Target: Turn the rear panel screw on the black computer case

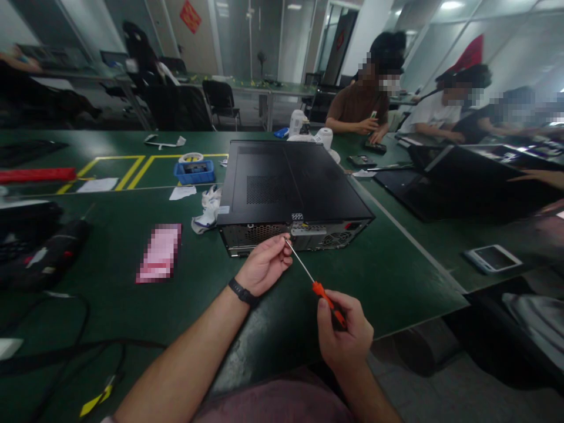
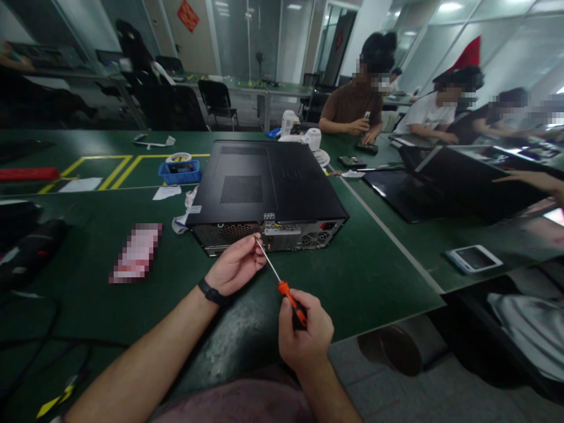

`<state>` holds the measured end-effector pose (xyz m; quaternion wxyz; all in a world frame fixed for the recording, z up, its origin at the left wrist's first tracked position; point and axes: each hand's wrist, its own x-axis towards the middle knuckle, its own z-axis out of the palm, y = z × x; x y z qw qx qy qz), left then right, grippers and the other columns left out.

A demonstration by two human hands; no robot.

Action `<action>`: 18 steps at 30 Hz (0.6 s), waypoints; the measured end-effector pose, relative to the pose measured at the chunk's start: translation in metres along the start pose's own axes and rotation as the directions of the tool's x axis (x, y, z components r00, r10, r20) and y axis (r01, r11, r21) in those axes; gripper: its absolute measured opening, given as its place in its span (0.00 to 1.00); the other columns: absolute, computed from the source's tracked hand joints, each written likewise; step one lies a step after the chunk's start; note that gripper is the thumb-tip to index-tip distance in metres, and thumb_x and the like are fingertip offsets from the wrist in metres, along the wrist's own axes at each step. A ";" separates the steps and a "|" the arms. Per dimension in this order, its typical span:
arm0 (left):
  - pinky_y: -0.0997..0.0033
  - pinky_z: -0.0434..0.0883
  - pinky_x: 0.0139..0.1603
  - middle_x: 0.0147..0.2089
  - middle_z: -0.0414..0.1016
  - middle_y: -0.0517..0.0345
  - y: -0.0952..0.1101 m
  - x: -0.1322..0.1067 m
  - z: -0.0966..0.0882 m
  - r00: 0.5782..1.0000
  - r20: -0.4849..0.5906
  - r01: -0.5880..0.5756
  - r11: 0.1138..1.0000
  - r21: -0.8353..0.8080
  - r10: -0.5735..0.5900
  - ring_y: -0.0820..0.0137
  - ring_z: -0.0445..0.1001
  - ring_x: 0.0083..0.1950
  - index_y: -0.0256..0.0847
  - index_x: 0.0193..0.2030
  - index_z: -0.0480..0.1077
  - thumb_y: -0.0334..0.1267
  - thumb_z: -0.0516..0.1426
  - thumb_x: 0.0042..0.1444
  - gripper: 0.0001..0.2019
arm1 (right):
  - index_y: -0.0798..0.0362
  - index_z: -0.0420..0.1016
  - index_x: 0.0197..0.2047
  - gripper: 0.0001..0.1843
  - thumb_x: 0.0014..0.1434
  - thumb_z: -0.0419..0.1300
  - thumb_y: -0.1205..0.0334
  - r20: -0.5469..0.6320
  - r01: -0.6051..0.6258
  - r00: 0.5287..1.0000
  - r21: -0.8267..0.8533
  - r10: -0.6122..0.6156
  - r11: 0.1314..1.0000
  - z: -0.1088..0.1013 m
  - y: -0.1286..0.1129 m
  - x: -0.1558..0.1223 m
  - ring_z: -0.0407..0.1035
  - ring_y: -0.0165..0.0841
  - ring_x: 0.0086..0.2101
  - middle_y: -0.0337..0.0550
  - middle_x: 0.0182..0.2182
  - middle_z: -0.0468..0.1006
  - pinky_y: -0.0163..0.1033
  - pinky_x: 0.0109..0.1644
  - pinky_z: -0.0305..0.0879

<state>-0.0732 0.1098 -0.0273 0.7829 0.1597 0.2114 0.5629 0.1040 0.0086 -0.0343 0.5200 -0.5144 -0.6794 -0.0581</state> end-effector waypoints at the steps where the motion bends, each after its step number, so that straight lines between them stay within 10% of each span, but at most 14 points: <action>1: 0.76 0.67 0.35 0.36 0.76 0.59 -0.001 0.000 0.001 1.000 -0.008 0.000 1.000 0.001 0.000 0.77 0.71 0.34 0.34 0.43 0.80 0.32 0.74 0.51 0.13 | 0.52 0.76 0.46 0.06 0.66 0.63 0.63 0.000 -0.003 1.000 -0.003 0.003 1.000 0.000 0.000 0.000 0.80 0.32 0.28 0.44 0.33 0.84 0.35 0.32 0.78; 18: 0.80 0.69 0.32 0.36 0.79 0.60 0.000 0.006 0.028 0.991 -0.130 -0.037 0.999 -0.007 0.036 0.81 0.73 0.31 0.36 0.42 0.80 0.35 0.73 0.54 0.11 | 0.49 0.73 0.50 0.09 0.67 0.63 0.63 0.005 0.047 0.999 -0.009 -0.047 0.999 0.003 -0.004 0.014 0.79 0.32 0.27 0.41 0.34 0.85 0.35 0.32 0.77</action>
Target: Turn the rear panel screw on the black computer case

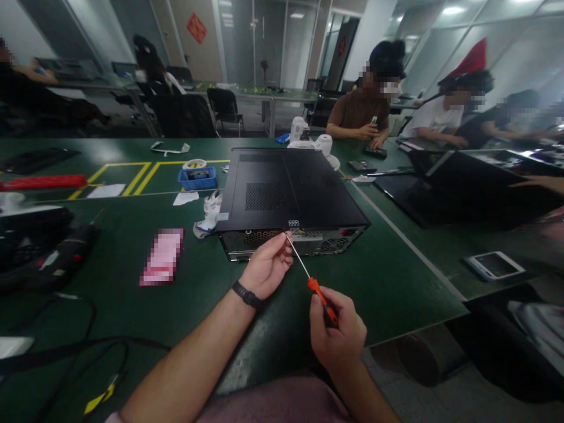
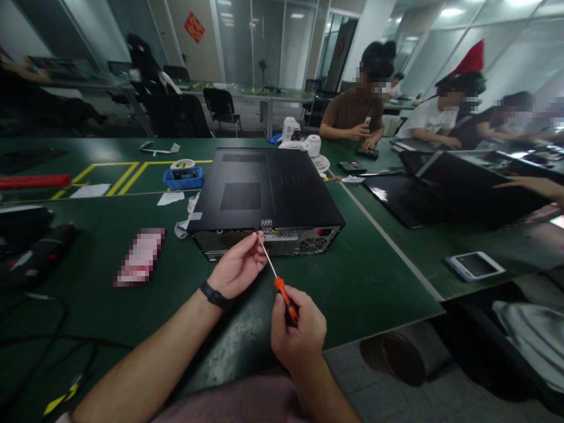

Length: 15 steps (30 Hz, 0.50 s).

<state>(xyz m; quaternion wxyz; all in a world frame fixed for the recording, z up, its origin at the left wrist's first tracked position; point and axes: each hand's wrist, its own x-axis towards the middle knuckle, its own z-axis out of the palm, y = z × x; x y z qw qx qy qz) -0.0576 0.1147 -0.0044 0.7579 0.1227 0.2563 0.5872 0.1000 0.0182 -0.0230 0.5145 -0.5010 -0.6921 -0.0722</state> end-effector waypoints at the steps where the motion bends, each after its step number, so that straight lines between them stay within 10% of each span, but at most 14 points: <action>1: 0.80 0.69 0.32 0.36 0.80 0.61 0.000 0.000 0.001 1.000 -0.006 -0.001 1.000 -0.001 0.001 0.81 0.73 0.31 0.36 0.42 0.81 0.35 0.73 0.54 0.11 | 0.49 0.73 0.50 0.09 0.67 0.63 0.64 0.003 0.001 1.000 0.005 -0.001 1.000 0.000 -0.001 0.001 0.79 0.32 0.27 0.41 0.34 0.85 0.34 0.32 0.77; 15: 0.81 0.66 0.29 0.33 0.77 0.62 0.001 0.002 0.004 0.999 -0.050 0.017 1.000 0.010 -0.017 0.82 0.70 0.28 0.35 0.39 0.79 0.37 0.72 0.56 0.10 | 0.50 0.73 0.51 0.11 0.65 0.64 0.66 0.003 0.002 1.000 0.021 -0.003 1.000 0.005 -0.003 0.002 0.80 0.31 0.29 0.41 0.35 0.84 0.34 0.33 0.77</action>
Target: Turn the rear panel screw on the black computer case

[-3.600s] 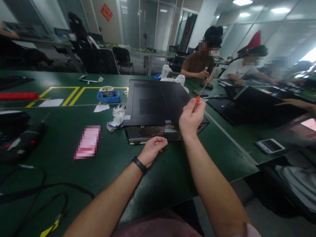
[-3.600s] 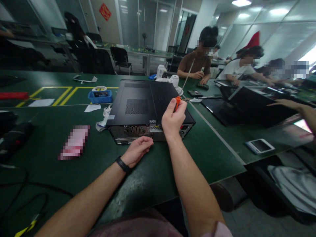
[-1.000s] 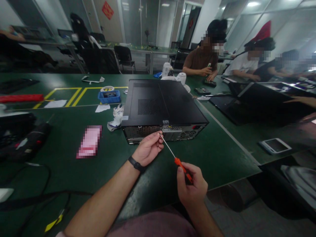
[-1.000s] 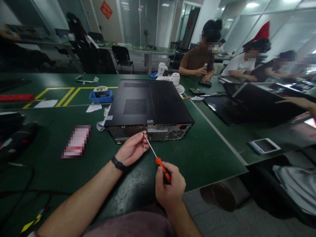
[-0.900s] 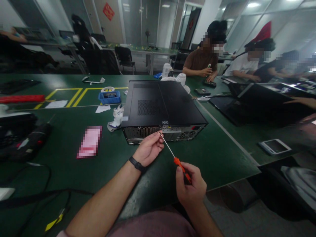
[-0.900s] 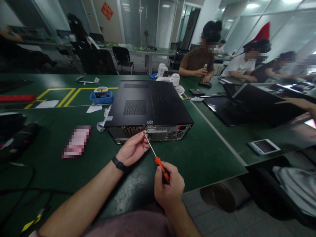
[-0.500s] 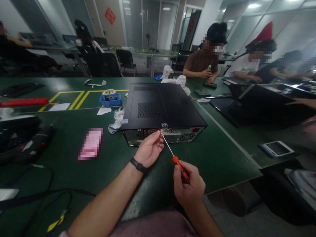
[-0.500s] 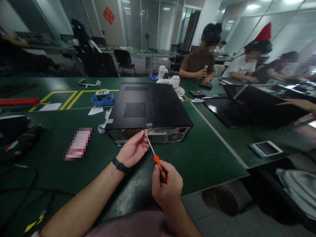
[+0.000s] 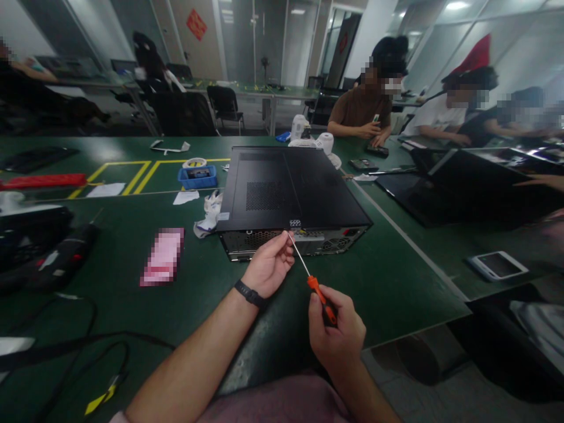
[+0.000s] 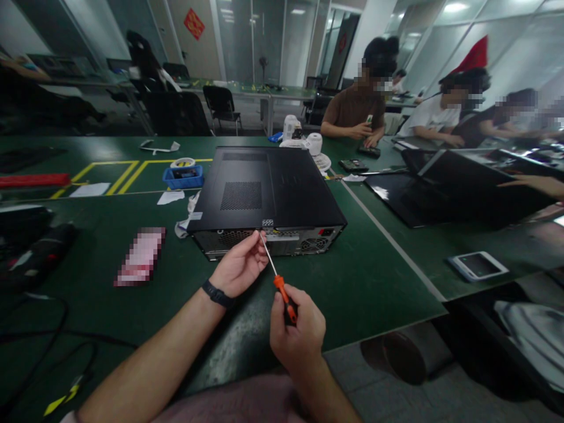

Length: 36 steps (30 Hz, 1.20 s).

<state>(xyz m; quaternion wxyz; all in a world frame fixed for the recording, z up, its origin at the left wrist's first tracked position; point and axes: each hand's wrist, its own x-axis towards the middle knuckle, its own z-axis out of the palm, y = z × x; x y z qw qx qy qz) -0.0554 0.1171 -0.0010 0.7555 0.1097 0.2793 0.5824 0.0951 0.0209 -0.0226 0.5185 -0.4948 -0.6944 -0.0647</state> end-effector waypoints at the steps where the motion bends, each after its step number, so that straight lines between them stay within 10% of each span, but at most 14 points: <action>1: 0.81 0.66 0.29 0.33 0.77 0.62 0.000 0.000 0.001 1.000 -0.004 -0.001 1.000 0.000 0.001 0.82 0.70 0.28 0.35 0.39 0.79 0.37 0.72 0.56 0.10 | 0.50 0.74 0.51 0.11 0.65 0.64 0.66 0.002 -0.001 1.000 0.001 0.001 1.000 0.000 0.000 0.000 0.80 0.31 0.29 0.41 0.34 0.84 0.34 0.33 0.77; 15: 0.81 0.66 0.29 0.34 0.77 0.61 0.000 -0.006 -0.001 0.995 -0.033 -0.089 0.979 0.186 0.096 0.82 0.70 0.29 0.36 0.36 0.78 0.47 0.75 0.47 0.18 | 0.55 0.76 0.51 0.16 0.61 0.66 0.77 0.027 0.101 0.994 0.160 -0.107 0.982 -0.006 -0.009 0.011 0.77 0.31 0.36 0.45 0.37 0.82 0.36 0.41 0.76; 22: 0.78 0.61 0.25 0.31 0.78 0.56 0.004 -0.013 -0.011 0.938 -0.022 -0.281 0.794 0.539 0.347 0.77 0.68 0.27 0.37 0.33 0.80 0.57 0.71 0.49 0.22 | 0.54 0.74 0.50 0.11 0.65 0.65 0.69 0.036 0.089 0.995 0.069 -0.092 0.994 -0.006 -0.014 0.018 0.78 0.31 0.33 0.43 0.36 0.82 0.35 0.38 0.76; 26: 0.73 0.65 0.30 0.27 0.76 0.59 0.017 -0.022 -0.015 0.815 0.087 -0.449 0.530 0.720 0.572 0.74 0.68 0.27 0.39 0.29 0.78 0.53 0.68 0.55 0.18 | 0.53 0.72 0.49 0.08 0.66 0.61 0.64 0.011 0.005 1.000 -0.019 -0.005 1.000 -0.008 -0.017 0.018 0.79 0.31 0.29 0.42 0.34 0.81 0.34 0.33 0.75; 30: 0.69 0.67 0.36 0.30 0.78 0.59 0.034 -0.032 -0.015 0.605 0.240 -0.549 0.180 0.816 0.759 0.72 0.71 0.31 0.42 0.31 0.79 0.47 0.66 0.58 0.12 | 0.51 0.68 0.47 0.08 0.64 0.60 0.63 0.024 -0.019 1.000 -0.031 0.020 0.999 -0.013 -0.022 0.018 0.78 0.33 0.28 0.39 0.32 0.78 0.34 0.28 0.71; 36: 0.66 0.67 0.40 0.30 0.76 0.62 0.058 -0.032 -0.012 0.347 0.420 -0.547 -0.183 0.817 0.838 0.71 0.69 0.31 0.44 0.34 0.79 0.42 0.64 0.59 0.06 | 0.50 0.69 0.47 0.07 0.66 0.60 0.61 0.034 0.022 0.999 -0.068 -0.020 0.997 -0.018 -0.029 0.026 0.79 0.32 0.28 0.38 0.32 0.80 0.35 0.31 0.72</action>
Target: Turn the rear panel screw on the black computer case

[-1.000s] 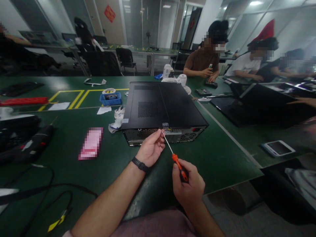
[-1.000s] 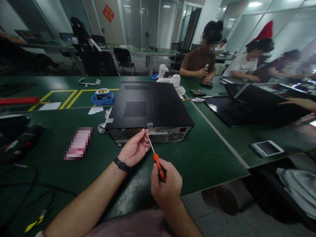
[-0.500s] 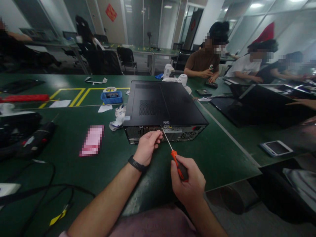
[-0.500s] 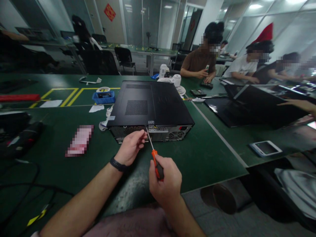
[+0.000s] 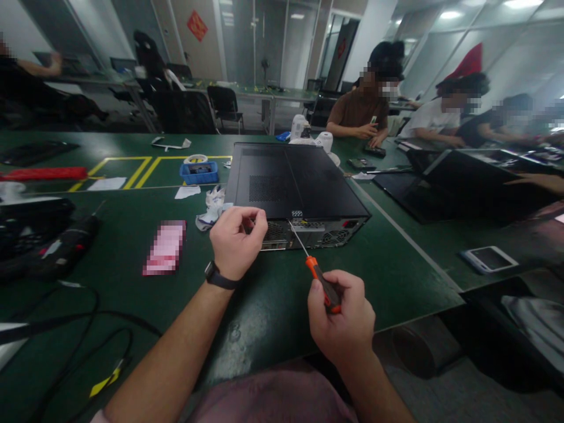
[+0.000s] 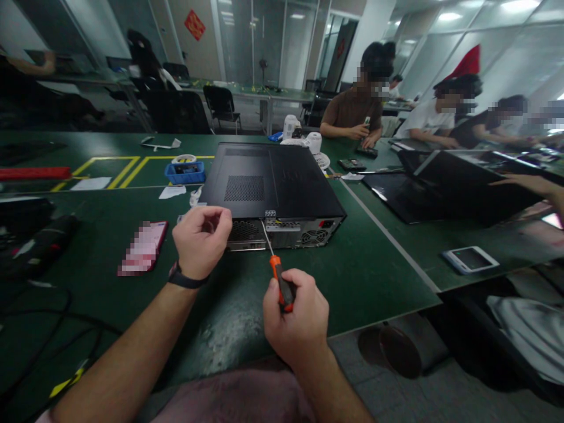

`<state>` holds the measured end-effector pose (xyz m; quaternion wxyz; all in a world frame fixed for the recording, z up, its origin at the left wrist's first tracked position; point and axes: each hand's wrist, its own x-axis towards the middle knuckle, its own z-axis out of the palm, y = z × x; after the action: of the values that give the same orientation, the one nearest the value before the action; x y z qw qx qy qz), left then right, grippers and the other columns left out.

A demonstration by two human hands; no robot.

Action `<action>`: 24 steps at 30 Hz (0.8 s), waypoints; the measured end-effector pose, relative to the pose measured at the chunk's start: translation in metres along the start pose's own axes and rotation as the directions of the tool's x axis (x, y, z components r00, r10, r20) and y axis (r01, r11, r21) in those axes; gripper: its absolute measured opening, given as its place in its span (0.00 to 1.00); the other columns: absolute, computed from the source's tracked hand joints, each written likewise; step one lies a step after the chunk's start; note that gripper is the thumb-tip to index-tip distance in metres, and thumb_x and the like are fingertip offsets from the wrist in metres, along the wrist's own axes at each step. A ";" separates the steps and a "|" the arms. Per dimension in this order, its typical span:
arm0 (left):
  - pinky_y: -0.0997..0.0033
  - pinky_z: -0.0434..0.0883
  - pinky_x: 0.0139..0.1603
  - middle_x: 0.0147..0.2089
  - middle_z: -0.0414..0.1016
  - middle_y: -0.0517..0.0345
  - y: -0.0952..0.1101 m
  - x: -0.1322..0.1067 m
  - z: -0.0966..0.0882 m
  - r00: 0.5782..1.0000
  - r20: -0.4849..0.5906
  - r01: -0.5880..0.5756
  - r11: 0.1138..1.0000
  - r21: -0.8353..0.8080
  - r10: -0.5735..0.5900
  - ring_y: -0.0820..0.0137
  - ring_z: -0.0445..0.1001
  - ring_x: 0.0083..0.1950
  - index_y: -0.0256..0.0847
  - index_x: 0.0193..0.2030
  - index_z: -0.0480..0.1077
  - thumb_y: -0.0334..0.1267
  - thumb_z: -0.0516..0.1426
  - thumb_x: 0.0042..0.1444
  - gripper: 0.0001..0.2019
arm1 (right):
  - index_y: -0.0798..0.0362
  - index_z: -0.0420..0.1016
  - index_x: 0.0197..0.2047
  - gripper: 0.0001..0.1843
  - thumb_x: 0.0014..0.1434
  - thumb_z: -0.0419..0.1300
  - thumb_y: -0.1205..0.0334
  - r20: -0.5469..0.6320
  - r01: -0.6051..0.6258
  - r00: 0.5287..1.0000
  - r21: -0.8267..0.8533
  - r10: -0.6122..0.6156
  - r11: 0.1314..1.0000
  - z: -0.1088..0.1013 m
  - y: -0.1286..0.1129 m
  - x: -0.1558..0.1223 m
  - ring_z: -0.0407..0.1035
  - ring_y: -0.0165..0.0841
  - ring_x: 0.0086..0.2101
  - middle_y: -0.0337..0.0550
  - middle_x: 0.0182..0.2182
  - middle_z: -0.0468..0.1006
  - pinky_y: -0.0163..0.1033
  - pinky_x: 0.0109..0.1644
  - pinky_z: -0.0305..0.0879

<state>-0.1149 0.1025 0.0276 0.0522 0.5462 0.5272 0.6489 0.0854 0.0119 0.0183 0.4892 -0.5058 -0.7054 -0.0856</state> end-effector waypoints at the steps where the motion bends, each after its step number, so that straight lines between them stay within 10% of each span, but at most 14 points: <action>1: 0.66 0.68 0.40 0.33 0.78 0.61 -0.002 0.005 0.000 0.999 -0.028 -0.032 0.999 0.029 0.033 0.71 0.69 0.31 0.44 0.40 0.79 0.41 0.64 0.59 0.05 | 0.50 0.69 0.48 0.07 0.67 0.60 0.60 0.004 0.001 1.000 -0.003 -0.001 1.000 -0.002 -0.001 0.003 0.79 0.31 0.27 0.39 0.33 0.81 0.34 0.31 0.72; 11: 0.66 0.72 0.38 0.36 0.81 0.60 -0.015 0.047 0.009 0.990 -0.047 -0.127 0.981 0.146 0.135 0.69 0.77 0.35 0.43 0.48 0.75 0.39 0.61 0.61 0.09 | 0.51 0.69 0.46 0.05 0.72 0.55 0.59 0.062 -0.092 0.994 0.048 0.089 0.995 -0.014 -0.018 0.035 0.77 0.31 0.27 0.37 0.29 0.80 0.34 0.31 0.69; 24: 0.56 0.73 0.52 0.51 0.86 0.52 -0.018 0.043 0.007 0.901 0.388 -0.334 0.884 0.327 0.197 0.55 0.81 0.52 0.45 0.48 0.80 0.44 0.64 0.61 0.11 | 0.48 0.73 0.43 0.05 0.72 0.58 0.59 -0.105 -0.055 0.993 -0.093 0.045 0.994 -0.002 -0.013 0.013 0.73 0.28 0.23 0.34 0.27 0.79 0.34 0.28 0.66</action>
<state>-0.1358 0.1427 0.0413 -0.0557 0.7182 0.5460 0.4279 0.0763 0.0129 0.0342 0.5019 -0.5411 -0.6616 -0.1328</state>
